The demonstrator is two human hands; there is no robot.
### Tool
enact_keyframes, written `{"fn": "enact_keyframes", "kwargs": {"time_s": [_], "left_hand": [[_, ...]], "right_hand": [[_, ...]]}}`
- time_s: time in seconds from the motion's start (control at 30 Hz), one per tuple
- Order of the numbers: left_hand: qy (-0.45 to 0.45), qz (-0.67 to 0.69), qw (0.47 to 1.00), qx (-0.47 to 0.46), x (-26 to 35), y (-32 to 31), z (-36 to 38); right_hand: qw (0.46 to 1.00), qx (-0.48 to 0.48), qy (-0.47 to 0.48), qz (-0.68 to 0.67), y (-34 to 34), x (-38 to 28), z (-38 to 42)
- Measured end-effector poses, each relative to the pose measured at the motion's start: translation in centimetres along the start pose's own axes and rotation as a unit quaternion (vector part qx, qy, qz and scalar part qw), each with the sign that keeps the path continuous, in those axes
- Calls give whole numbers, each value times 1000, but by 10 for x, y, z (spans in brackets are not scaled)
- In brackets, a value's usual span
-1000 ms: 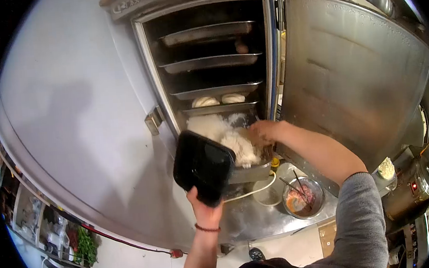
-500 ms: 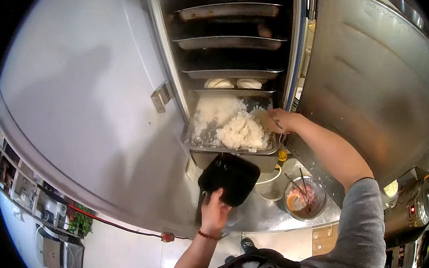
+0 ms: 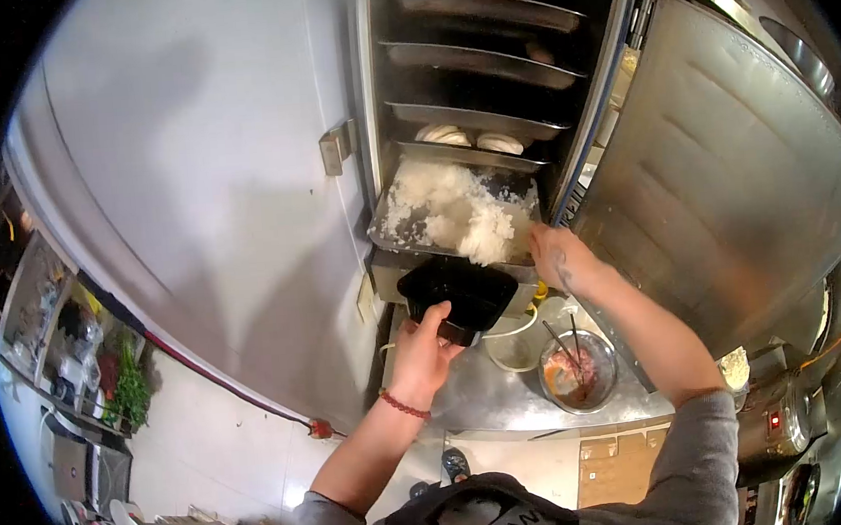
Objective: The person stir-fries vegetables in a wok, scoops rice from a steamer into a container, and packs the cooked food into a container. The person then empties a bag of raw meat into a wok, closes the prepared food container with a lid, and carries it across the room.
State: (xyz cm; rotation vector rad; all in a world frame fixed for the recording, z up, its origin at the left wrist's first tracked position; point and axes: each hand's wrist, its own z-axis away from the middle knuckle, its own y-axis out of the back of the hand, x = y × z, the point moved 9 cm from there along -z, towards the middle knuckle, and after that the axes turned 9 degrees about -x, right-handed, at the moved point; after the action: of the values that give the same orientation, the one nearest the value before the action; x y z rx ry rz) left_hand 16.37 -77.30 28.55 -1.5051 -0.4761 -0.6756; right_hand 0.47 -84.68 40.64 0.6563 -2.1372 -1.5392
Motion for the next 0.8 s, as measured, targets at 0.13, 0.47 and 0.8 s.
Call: {"fn": "enact_keyframes", "kwargs": {"time_s": [0.13, 0.47, 0.8], "left_hand": [[45, 17, 998, 30, -2, -2, 2], [0, -9, 1000, 11, -3, 0, -2], [76, 66, 995, 24, -18, -11, -11]], "right_hand": [[990, -107, -83, 39, 7, -46, 25], [984, -149, -101, 5, -45, 70, -82], [956, -265, 17, -123, -16, 17, -28]]}}
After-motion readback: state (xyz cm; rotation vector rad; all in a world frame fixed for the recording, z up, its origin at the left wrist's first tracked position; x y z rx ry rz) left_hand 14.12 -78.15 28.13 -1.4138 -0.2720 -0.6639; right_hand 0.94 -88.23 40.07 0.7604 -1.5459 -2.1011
